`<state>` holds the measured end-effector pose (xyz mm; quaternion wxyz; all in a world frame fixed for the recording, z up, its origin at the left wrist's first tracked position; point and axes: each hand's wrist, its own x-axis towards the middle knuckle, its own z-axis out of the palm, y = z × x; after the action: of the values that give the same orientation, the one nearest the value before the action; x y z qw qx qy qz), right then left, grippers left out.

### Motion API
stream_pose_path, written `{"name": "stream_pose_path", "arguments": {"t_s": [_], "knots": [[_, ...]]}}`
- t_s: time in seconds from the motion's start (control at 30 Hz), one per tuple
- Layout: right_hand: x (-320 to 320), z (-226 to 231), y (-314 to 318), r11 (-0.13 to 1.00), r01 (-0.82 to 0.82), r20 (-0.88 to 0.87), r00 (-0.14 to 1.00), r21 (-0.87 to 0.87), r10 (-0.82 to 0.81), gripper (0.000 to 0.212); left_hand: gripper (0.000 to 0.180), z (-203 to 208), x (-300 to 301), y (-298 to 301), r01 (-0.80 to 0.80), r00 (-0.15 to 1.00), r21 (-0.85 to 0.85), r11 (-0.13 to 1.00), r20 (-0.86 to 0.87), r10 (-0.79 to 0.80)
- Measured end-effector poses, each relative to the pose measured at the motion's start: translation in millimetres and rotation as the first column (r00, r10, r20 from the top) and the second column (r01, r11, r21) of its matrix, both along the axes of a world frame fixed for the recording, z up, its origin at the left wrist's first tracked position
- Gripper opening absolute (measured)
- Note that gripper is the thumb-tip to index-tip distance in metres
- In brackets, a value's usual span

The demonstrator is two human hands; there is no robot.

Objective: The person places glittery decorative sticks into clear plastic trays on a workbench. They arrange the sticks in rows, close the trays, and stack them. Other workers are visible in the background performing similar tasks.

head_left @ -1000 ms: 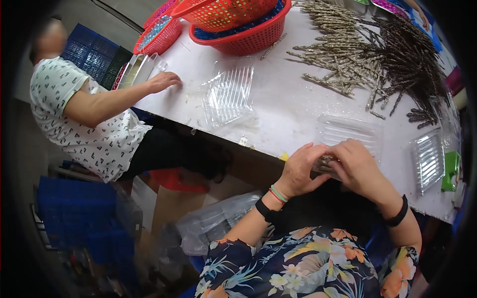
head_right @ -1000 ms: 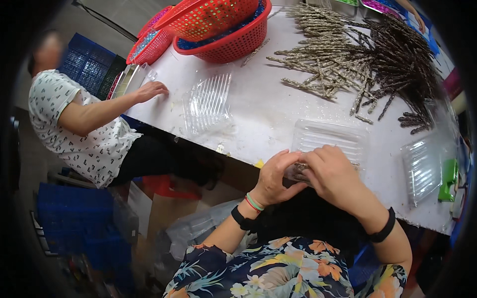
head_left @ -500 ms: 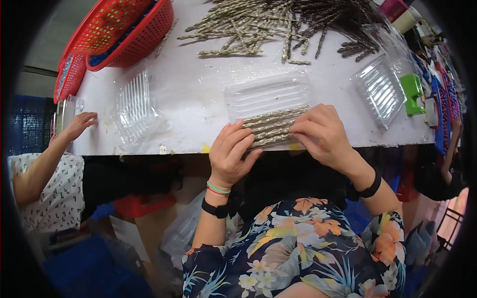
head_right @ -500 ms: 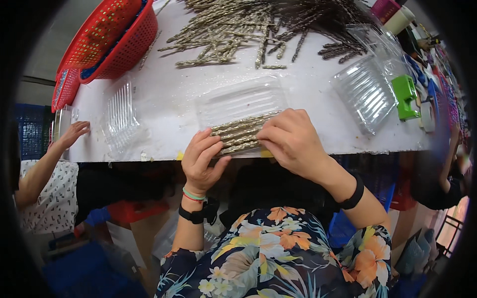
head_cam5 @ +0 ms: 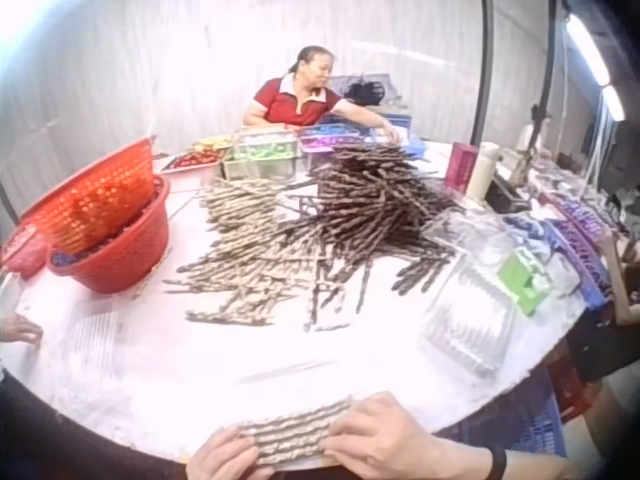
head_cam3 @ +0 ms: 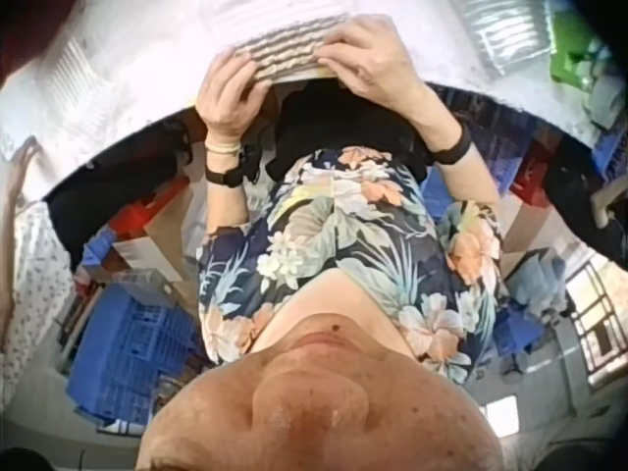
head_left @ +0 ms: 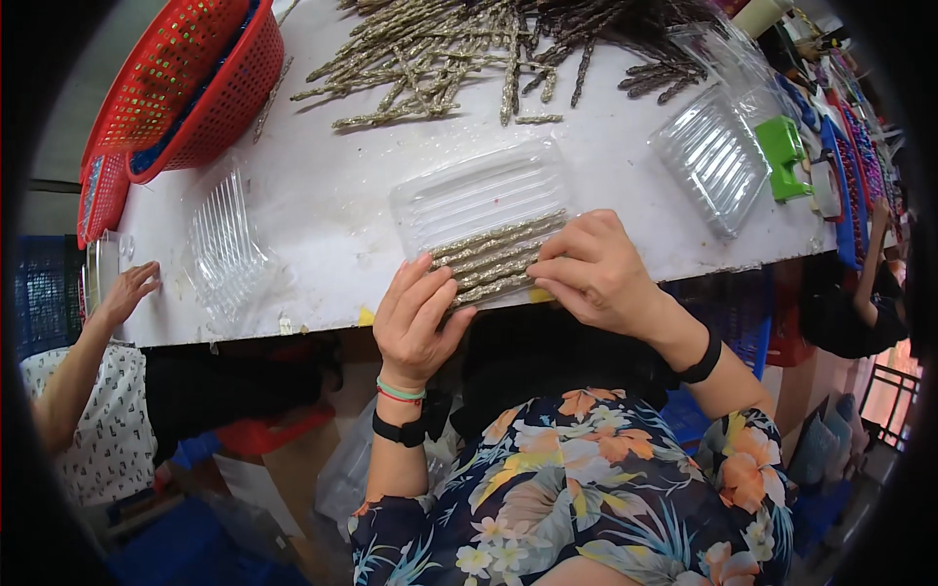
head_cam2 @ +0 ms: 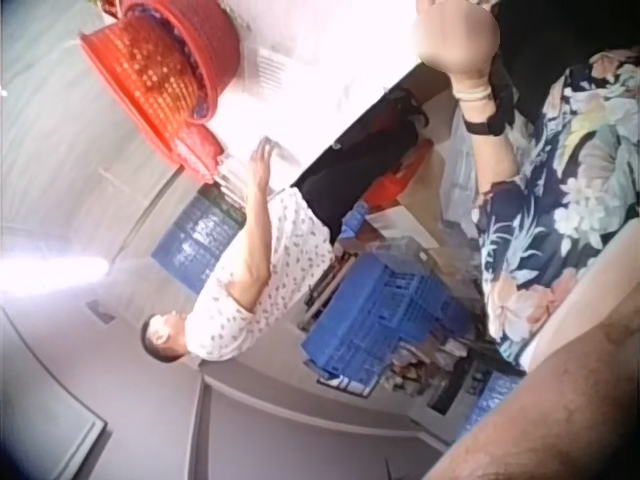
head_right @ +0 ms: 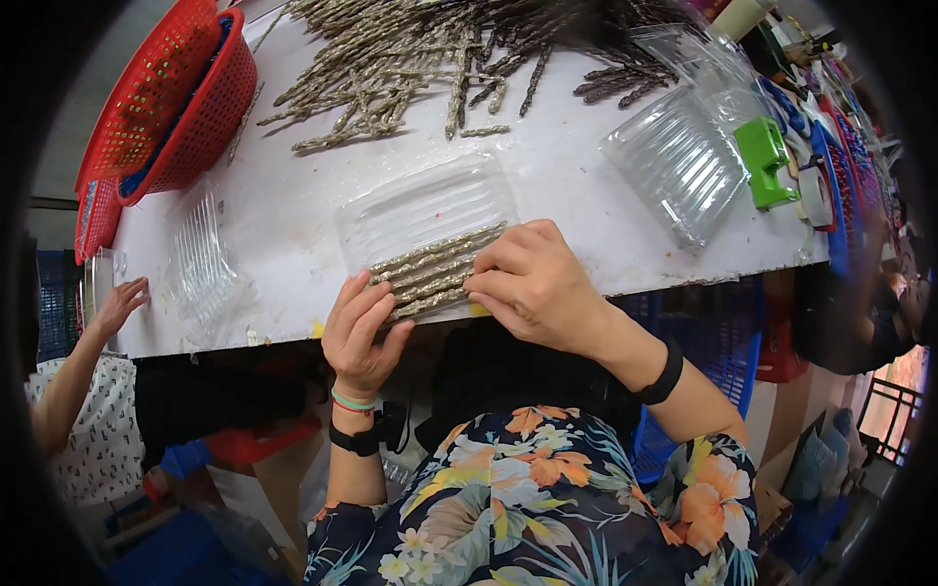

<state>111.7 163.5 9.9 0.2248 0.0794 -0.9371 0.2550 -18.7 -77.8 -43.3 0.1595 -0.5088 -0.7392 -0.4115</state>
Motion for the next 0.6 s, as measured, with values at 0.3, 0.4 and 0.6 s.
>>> {"name": "stream_pose_path", "arguments": {"t_s": [0.3, 0.4, 0.6], "knots": [[8, 11, 12, 0.999, -0.019, 0.049, 0.999, -0.035, 0.021, 0.022, 0.03, 0, -1, -3, 0.003, 1.0, -0.03, 1.0, 0.018, -0.003], [20, 33, 52, 0.966, 0.151, 0.02, 0.987, 0.209, -0.159, 0.038, 0.031, -1, -1, -6, 0.014, 1.0, -0.038, 0.999, 0.029, -0.013], [54, 38, 96, 0.7, 0.551, 0.078, 0.758, 0.455, -0.647, 0.075, 0.032, 7, 1, -3, 0.06, 0.996, -0.087, 0.994, 0.07, -0.054]]}}
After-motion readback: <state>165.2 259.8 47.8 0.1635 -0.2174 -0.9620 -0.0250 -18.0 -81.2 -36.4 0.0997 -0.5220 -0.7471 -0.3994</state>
